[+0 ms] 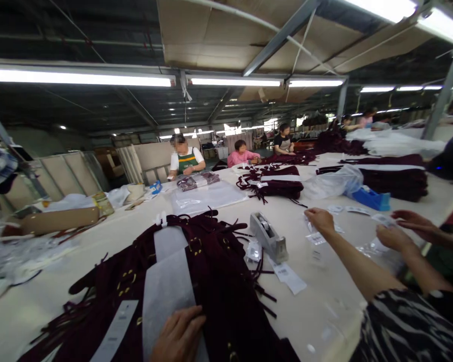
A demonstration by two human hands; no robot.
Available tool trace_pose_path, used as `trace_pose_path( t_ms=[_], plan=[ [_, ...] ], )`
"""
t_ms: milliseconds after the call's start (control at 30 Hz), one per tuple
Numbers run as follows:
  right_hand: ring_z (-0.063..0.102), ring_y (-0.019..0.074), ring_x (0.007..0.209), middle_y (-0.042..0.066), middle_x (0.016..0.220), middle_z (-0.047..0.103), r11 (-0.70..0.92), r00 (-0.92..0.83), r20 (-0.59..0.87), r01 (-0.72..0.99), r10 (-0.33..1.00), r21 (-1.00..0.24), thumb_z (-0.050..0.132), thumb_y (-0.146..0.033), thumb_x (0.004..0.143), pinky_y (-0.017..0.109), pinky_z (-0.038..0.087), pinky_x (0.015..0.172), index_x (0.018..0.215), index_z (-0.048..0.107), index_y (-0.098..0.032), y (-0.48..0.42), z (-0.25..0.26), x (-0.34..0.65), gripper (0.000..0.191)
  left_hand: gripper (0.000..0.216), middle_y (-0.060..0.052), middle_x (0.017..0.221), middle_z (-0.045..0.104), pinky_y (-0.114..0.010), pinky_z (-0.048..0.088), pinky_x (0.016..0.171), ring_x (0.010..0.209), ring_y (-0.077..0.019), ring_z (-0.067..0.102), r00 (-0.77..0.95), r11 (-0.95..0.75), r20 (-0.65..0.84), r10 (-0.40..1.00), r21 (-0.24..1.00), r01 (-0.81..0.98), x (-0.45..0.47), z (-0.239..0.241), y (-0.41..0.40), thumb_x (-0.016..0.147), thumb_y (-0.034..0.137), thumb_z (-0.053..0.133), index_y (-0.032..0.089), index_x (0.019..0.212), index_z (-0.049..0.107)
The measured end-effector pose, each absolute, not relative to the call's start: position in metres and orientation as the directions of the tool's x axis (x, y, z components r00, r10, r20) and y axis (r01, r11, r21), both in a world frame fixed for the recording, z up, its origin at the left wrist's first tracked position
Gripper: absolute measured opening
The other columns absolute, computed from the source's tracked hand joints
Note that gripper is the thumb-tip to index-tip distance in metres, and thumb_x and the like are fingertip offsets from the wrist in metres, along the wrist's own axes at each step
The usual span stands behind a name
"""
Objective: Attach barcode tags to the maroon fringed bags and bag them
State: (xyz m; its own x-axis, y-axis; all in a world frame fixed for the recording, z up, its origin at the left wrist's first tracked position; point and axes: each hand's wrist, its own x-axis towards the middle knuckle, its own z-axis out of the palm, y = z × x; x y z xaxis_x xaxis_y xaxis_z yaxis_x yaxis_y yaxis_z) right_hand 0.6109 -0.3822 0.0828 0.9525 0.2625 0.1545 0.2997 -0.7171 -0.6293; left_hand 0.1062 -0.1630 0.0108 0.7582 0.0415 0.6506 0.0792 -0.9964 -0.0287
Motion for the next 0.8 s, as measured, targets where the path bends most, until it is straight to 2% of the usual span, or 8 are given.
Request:
trace_pose_path(
  t_ms=[100,200,300,367,467,567,667,800],
  plan=[
    [0.070,0.0273,0.084,0.016,0.096,0.075,-0.550,0.933,0.137,0.310,0.332,-0.776,0.054,-0.037,0.087,0.034,0.054,0.069,0.110,0.071,-0.010,-0.387,0.113,0.587,0.039,0.021,-0.004,0.111,0.071,-0.027,0.059,0.085,0.099,-0.0188,0.069,0.792,-0.963,0.574,0.209,0.260,0.066,0.107,0.034,-0.177,0.094,0.026,0.052,0.030,0.108,0.067],
    [0.069,0.0215,0.072,0.011,0.089,0.075,-0.351,0.862,0.108,0.313,0.496,-0.882,0.062,-0.047,0.081,0.030,0.054,0.062,0.102,0.073,-0.013,-0.386,0.132,0.525,0.041,0.021,-0.004,0.112,0.070,-0.031,0.056,0.089,0.102,-0.0193,0.067,0.834,-0.826,0.418,0.360,0.558,0.077,0.113,0.072,-0.202,0.091,0.023,0.053,0.028,0.107,0.067],
    [0.064,0.0171,0.061,0.007,0.079,0.073,-0.048,0.694,0.047,0.117,0.719,-0.992,0.074,-0.053,0.073,0.027,0.050,0.055,0.088,0.073,-0.016,-0.380,0.136,0.435,0.040,0.024,-0.005,0.107,0.070,-0.036,0.052,0.091,0.098,-0.0204,0.065,0.877,-0.576,0.202,0.436,0.811,0.100,0.125,0.109,-0.232,0.088,0.025,0.057,0.025,0.110,0.065],
    [0.062,0.0152,0.060,0.005,0.078,0.072,0.074,0.604,0.058,-0.003,0.795,-0.997,0.079,-0.050,0.072,0.025,0.048,0.054,0.086,0.073,-0.017,-0.373,0.134,0.374,0.037,0.041,-0.009,0.121,0.066,-0.039,0.048,0.096,0.110,-0.0244,0.062,0.894,-0.364,0.120,0.431,0.930,0.051,0.136,0.122,-0.248,0.082,0.032,0.067,0.023,0.121,0.061],
    [0.065,0.0168,0.073,0.005,0.087,0.073,0.168,0.567,0.100,-0.069,0.818,-0.983,0.078,-0.047,0.075,0.026,0.051,0.064,0.089,0.075,-0.019,-0.359,0.127,0.299,0.032,0.062,-0.011,0.121,0.065,-0.037,0.047,0.091,0.110,-0.0261,0.060,0.881,-0.063,0.131,0.455,0.991,-0.115,0.147,0.119,-0.259,0.072,0.040,0.079,0.020,0.126,0.056],
    [0.065,0.0184,0.079,0.005,0.091,0.074,0.216,0.561,0.110,-0.125,0.820,-0.968,0.080,-0.048,0.073,0.028,0.052,0.071,0.090,0.075,-0.020,-0.342,0.121,0.253,0.033,0.047,-0.005,0.096,0.067,-0.030,0.045,0.080,0.087,-0.0183,0.061,0.788,0.091,0.148,0.597,0.964,-0.250,0.138,0.109,-0.258,0.072,0.044,0.078,0.016,0.106,0.062],
    [0.065,0.0192,0.079,0.005,0.090,0.074,0.181,0.505,0.057,-0.199,0.861,-0.963,0.083,-0.047,0.069,0.029,0.052,0.071,0.091,0.075,-0.020,-0.328,0.124,0.231,0.036,0.041,-0.001,0.079,0.062,-0.027,0.041,0.070,0.072,-0.0131,0.054,0.752,0.169,0.079,0.654,0.954,-0.247,0.110,0.103,-0.251,0.070,0.045,0.079,0.014,0.090,0.062],
    [0.065,0.0180,0.082,0.006,0.088,0.073,0.133,0.424,-0.001,-0.286,0.905,-0.949,0.085,-0.046,0.067,0.028,0.050,0.076,0.080,0.075,-0.018,-0.315,0.138,0.225,0.033,0.038,0.003,0.071,0.056,-0.024,0.035,0.060,0.062,-0.0096,0.045,0.737,0.100,0.020,0.675,0.988,-0.118,0.067,0.099,-0.238,0.072,0.045,0.076,0.013,0.089,0.064]
  ],
)
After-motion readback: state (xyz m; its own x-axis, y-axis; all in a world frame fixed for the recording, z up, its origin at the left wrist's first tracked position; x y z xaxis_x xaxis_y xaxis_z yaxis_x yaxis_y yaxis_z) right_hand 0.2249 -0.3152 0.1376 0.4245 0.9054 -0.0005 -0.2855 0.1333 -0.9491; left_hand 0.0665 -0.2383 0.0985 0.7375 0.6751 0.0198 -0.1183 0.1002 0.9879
